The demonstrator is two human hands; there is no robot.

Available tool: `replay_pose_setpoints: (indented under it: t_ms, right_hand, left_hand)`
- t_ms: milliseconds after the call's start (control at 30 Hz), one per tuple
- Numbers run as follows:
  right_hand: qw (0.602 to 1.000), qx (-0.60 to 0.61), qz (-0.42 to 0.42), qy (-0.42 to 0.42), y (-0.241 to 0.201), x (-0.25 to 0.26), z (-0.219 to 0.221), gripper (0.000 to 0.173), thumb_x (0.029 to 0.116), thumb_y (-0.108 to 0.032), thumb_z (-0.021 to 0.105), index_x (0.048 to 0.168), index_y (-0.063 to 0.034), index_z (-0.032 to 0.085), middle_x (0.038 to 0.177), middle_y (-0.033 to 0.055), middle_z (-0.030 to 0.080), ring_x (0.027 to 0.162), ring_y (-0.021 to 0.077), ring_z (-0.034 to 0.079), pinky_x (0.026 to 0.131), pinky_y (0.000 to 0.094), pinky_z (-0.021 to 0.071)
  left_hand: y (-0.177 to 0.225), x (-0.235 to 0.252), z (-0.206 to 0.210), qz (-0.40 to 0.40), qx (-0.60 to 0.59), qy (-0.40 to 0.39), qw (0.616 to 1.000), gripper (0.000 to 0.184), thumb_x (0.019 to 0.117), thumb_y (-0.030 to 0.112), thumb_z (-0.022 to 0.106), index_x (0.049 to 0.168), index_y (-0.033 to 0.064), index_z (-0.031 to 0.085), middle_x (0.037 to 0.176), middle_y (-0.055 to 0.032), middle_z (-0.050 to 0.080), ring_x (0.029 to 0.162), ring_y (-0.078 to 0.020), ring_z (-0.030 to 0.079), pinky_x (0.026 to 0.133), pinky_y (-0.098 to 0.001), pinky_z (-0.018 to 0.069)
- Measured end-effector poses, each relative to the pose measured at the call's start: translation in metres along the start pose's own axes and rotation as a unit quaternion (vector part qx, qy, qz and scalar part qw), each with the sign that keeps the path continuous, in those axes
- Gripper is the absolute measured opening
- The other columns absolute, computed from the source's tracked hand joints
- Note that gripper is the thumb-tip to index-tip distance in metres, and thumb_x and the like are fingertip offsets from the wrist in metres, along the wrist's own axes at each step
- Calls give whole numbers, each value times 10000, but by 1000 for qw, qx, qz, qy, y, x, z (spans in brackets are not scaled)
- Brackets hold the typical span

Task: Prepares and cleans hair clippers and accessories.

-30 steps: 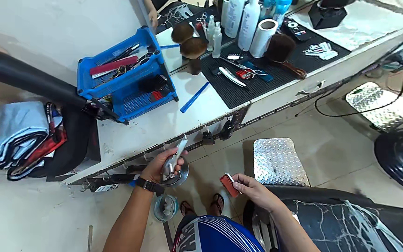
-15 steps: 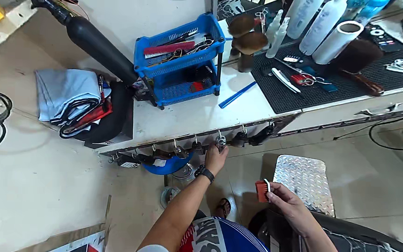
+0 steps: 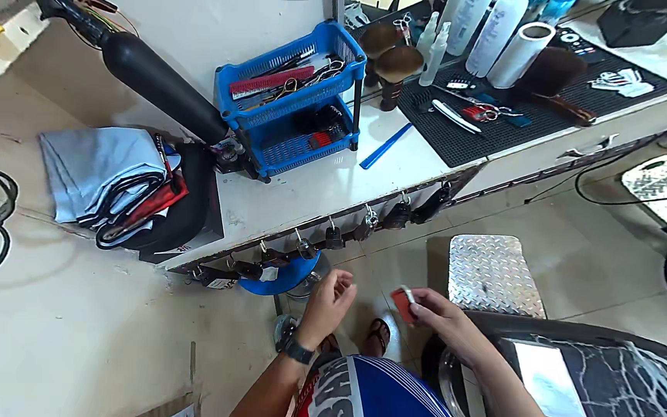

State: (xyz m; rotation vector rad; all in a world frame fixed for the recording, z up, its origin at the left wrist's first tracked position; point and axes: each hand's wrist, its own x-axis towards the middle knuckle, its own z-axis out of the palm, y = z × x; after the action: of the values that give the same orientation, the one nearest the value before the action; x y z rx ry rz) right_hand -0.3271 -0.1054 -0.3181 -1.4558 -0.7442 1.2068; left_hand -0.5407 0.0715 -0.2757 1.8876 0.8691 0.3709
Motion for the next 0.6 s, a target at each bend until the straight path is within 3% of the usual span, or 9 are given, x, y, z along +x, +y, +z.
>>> replay_pose_setpoints:
  t_ms: [67, 100, 167, 267, 400, 467, 533, 600]
  right_hand:
    - [983, -155, -25, -94, -15, 15, 27, 321, 994, -263, 647, 1251, -75, 680, 1056, 79, 714, 889, 170, 701, 802, 372, 611]
    - [965, -219, -44, -133, -23, 23, 43, 333, 980, -287, 681, 1238, -75, 685, 1049, 83, 711, 913, 172, 689, 844, 384, 590]
    - [939, -284, -64, -182, -41, 38, 75, 381, 944, -325, 735, 1196, -50, 653, 998, 103, 702, 903, 203, 689, 852, 417, 581]
    - [920, -303, -78, -235, -60, 57, 108, 392, 926, -351, 761, 1120, -31, 642, 943, 106, 696, 875, 209, 686, 834, 432, 572]
    - [911, -271, -83, -299, -59, 75, 138, 387, 937, -320, 758, 1145, -13, 648, 1002, 116, 710, 924, 202, 690, 886, 429, 557]
    - [937, -247, -94, -230, -55, 85, 150, 522, 943, -355, 744, 1290, 6, 597, 1159, 168, 683, 1057, 255, 682, 971, 457, 555]
    - [958, -249, -109, -87, -54, 102, 165, 673, 952, -390, 713, 1439, 21, 496, 1380, 215, 587, 1267, 313, 590, 1097, 474, 478]
    - [964, -238, -111, 33, -52, 126, 185, 759, 927, -370, 737, 1488, 35, 426, 1432, 234, 545, 1329, 336, 545, 1140, 480, 441]
  left_hand:
    - [1, -14, -19, 19, 16, -93, 995, 524, 1005, 369, 642, 1459, 123, 549, 1354, -83, 617, 1109, -172, 669, 923, -365, 593]
    - [1, -18, -29, 20, 32, -129, 991, 537, 1000, 385, 655, 1472, 149, 558, 1386, -80, 608, 1167, -175, 652, 992, -377, 567]
    - [-7, -25, -44, 18, 45, -163, 985, 425, 989, 342, 679, 1350, 118, 668, 1262, -66, 704, 1124, -143, 685, 1018, -375, 551]
    - [-22, -39, -69, -17, 30, -152, 988, 297, 961, 298, 723, 1182, 101, 755, 1074, -25, 762, 968, -82, 714, 933, -327, 577]
    - [-43, -62, -96, -93, -53, -151, 983, 291, 968, 202, 714, 1223, 65, 739, 1143, -43, 757, 1040, -98, 716, 973, -326, 577]
    - [-56, -71, -106, -120, -78, -133, 981, 275, 974, 169, 701, 1218, 45, 729, 1130, -61, 752, 1020, -117, 715, 952, -328, 582]
    - [-67, -79, -116, -132, -111, -91, 981, 287, 974, 158, 699, 1226, 20, 702, 1116, -92, 740, 996, -166, 719, 917, -354, 600]
    - [-71, -86, -126, -132, -148, -55, 979, 307, 965, 166, 711, 1225, 4, 692, 1124, -119, 732, 1003, -210, 721, 914, -385, 611]
